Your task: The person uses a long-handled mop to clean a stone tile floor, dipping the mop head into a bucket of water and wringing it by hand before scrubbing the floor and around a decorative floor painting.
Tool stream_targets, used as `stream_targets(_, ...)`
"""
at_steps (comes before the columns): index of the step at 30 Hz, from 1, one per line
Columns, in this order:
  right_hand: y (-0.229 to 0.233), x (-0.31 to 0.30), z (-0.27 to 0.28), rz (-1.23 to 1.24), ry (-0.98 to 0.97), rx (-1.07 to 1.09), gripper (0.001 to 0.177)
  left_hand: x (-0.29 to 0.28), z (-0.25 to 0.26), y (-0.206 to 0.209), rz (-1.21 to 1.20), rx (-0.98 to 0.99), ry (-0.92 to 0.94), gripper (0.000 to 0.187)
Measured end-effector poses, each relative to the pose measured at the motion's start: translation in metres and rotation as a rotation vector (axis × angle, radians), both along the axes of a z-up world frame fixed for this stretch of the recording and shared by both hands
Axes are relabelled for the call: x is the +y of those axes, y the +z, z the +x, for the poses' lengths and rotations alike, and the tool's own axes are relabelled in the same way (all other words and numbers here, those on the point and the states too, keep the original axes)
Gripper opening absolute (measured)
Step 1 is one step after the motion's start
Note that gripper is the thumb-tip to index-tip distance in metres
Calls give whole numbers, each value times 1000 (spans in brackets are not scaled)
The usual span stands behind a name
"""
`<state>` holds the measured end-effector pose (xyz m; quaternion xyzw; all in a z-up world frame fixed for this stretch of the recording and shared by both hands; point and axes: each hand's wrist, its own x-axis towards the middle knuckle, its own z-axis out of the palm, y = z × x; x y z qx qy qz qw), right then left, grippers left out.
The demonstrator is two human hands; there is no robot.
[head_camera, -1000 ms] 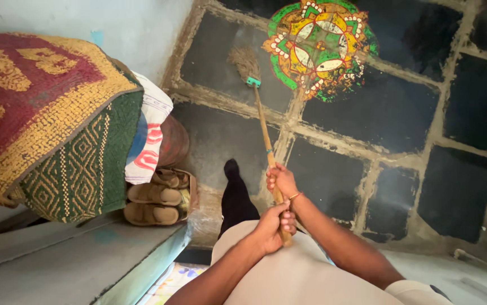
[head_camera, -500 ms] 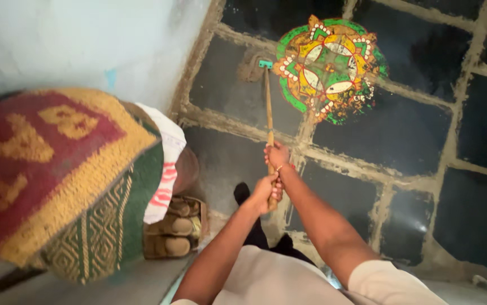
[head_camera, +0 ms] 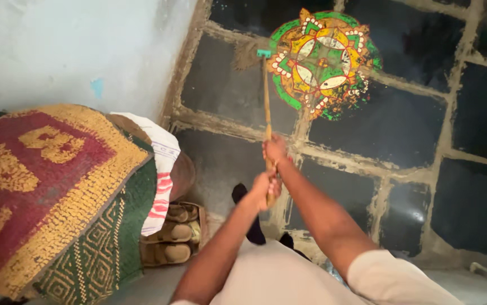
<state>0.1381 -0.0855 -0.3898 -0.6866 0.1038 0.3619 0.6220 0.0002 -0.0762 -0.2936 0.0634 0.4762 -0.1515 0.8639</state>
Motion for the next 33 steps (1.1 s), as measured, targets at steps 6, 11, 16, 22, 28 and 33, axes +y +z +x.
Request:
stream_targets(6,28,-113,-90,63,-33,230,37,-111,-85,72,-122,-32,148,27)
stream_targets(11,84,-176,-144,254,-61,500,26,-161,-136,152,-298,-68,272,16)
stream_targets(16,129,-213,-173,340,-5,543,24,-190,-161,219,-330,-96,290,12)
stream_targets(22,138,-216,-180,203,33,520,41,-201,-164,217,-240,25,207,16)
stream_targets(28,52,-138,-148,141,15,331,47,-146,-133,126,-113,-1,271,21)
stream_targets(33,-1,-44,-88,109,-61,251,42,-55,-82,66,-129,-75,295,33)
